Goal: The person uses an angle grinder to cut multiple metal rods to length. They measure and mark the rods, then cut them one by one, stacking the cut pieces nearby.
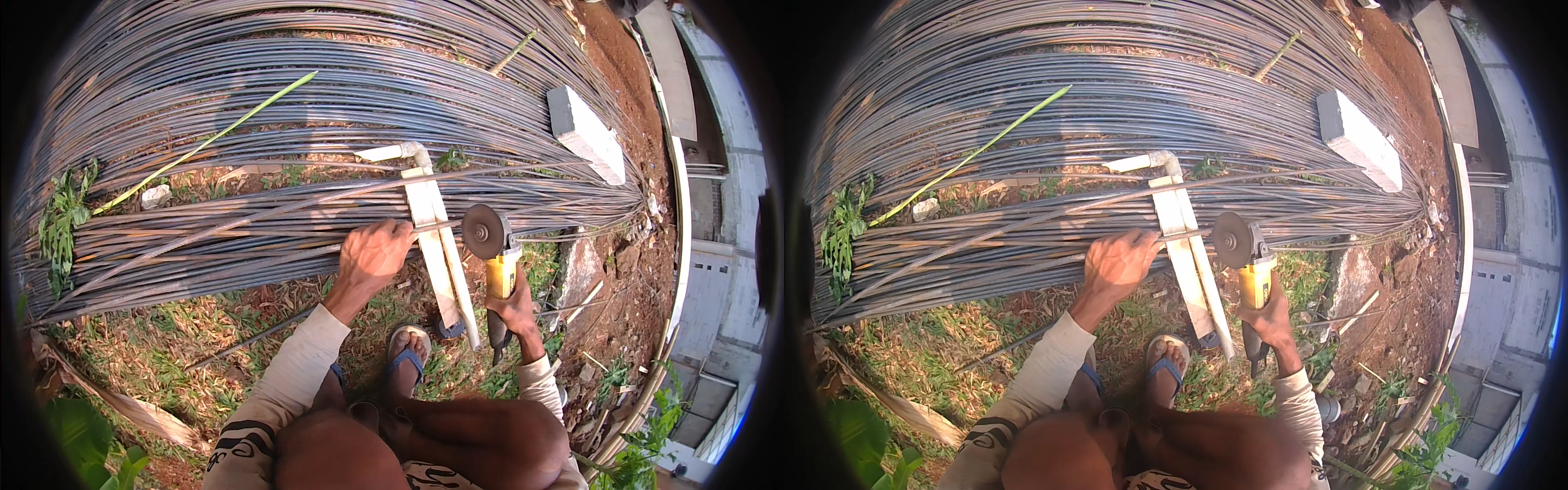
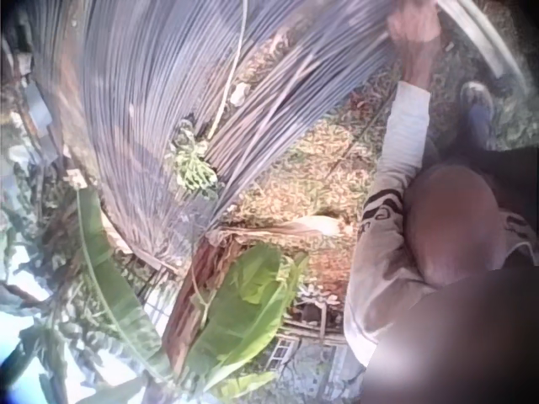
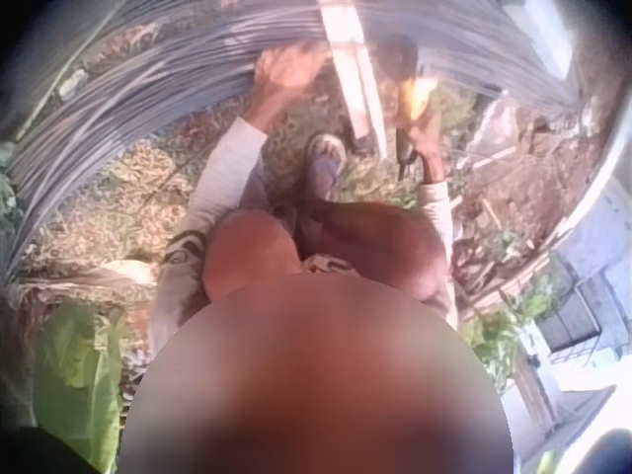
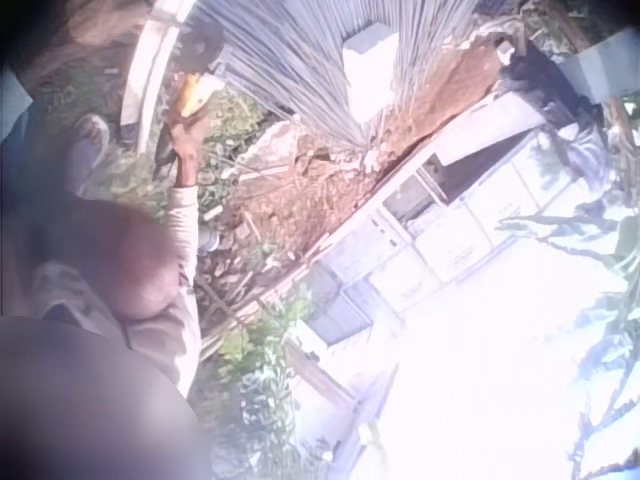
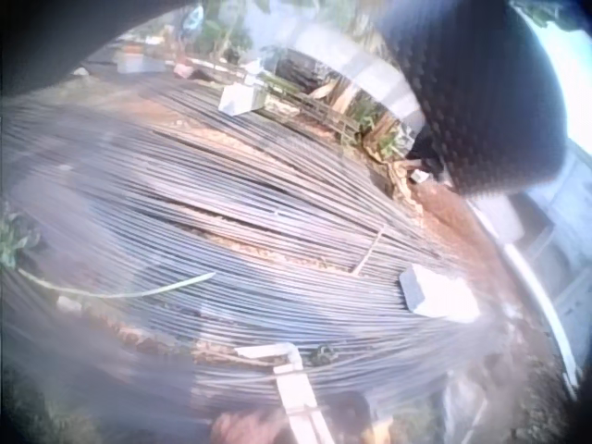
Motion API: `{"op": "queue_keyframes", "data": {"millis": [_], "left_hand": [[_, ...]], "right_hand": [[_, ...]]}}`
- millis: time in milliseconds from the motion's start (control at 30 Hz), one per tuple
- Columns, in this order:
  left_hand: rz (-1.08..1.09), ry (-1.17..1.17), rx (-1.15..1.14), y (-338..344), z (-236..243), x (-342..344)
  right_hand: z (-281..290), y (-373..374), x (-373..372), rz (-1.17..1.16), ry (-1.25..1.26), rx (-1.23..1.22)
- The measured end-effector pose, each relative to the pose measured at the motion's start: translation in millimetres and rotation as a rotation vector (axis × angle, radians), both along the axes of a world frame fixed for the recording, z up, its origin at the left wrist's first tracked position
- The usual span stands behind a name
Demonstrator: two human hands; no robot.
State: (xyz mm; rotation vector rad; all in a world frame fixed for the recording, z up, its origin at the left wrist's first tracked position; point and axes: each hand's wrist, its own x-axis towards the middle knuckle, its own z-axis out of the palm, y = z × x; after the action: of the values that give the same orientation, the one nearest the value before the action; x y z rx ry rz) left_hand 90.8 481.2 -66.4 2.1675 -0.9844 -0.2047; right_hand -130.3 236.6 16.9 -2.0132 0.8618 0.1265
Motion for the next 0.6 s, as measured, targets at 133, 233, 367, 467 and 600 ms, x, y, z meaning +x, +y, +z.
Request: {"op": "queue_keyframes", "data": {"millis": [133, 233, 367, 467, 600], "left_hand": [[0.004, 0.009, 0.048, -0.6, 5.0, 0.8], [0.012, -0.001, 0.017, -0.8, 6.9, 1.0], [0.020, 0.030, 0.063, -2.0, 7.9, 0.3], [0.017, 0.023, 0.043, -1.9, 8.8, 0.7], [0.024, -0.008, 0.018, -1.2, 9.3, 0.2]], "right_hand": [[-7.4, -2.5, -2.2, -0.009, -0.055, -0.017], [-10.6, -3.8, -0.2, -0.014, -0.073, -0.010], [-11.1, -4.6, 1.9, -0.022, -0.106, 0.061], [-10.8, -4.1, 2.7, 0.001, -0.111, 0.046], [-13.2, -3.3, 3.7, -0.044, -0.118, 0.086]]}}
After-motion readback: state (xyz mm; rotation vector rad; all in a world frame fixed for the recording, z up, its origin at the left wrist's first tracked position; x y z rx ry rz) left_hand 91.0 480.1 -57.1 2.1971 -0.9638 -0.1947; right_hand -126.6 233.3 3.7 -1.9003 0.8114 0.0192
